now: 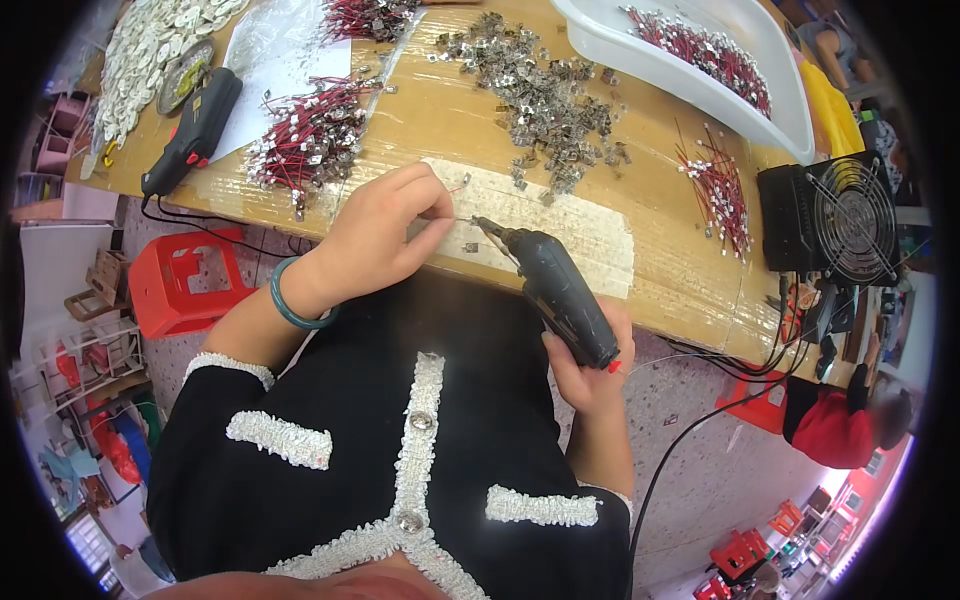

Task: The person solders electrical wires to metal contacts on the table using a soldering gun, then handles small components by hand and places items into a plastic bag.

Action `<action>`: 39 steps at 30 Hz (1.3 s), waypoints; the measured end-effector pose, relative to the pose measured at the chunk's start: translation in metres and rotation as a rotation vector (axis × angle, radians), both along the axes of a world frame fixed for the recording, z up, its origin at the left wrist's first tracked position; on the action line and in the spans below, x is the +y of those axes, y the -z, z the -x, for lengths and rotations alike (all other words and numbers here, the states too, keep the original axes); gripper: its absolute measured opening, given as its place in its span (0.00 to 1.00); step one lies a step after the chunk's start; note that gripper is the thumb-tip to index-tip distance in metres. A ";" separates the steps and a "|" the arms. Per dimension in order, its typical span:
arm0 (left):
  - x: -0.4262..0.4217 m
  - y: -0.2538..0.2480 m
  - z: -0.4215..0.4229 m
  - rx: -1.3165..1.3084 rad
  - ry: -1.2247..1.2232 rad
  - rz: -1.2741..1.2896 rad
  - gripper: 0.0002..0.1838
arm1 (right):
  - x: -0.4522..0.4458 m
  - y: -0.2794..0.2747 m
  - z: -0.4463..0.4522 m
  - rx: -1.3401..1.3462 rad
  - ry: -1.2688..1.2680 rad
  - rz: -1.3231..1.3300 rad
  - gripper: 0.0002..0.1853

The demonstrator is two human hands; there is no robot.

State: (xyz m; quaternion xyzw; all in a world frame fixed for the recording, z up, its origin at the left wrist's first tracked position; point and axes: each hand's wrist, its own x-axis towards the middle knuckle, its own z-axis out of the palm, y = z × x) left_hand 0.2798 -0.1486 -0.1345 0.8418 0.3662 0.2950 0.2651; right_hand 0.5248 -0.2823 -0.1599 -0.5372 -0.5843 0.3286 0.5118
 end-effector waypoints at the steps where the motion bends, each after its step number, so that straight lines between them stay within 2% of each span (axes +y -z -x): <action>1: 0.000 0.000 0.000 0.004 -0.001 -0.004 0.04 | 0.001 -0.003 0.000 -0.046 -0.013 -0.018 0.20; 5: 0.000 0.000 0.000 0.013 0.003 -0.008 0.04 | 0.006 -0.009 0.001 -0.201 -0.039 -0.096 0.20; 11: 0.001 0.000 0.001 0.010 0.015 -0.020 0.04 | 0.007 -0.006 -0.001 -0.208 -0.034 -0.097 0.22; 14: 0.001 0.001 0.000 0.009 0.015 -0.027 0.04 | 0.002 0.002 -0.003 -0.038 -0.007 -0.016 0.22; 20: 0.002 0.001 0.000 0.013 0.021 -0.026 0.04 | 0.006 -0.007 0.000 -0.174 -0.034 -0.087 0.21; 39: 0.002 0.000 0.000 0.023 0.021 -0.024 0.04 | 0.010 -0.015 0.005 -0.203 -0.058 -0.055 0.20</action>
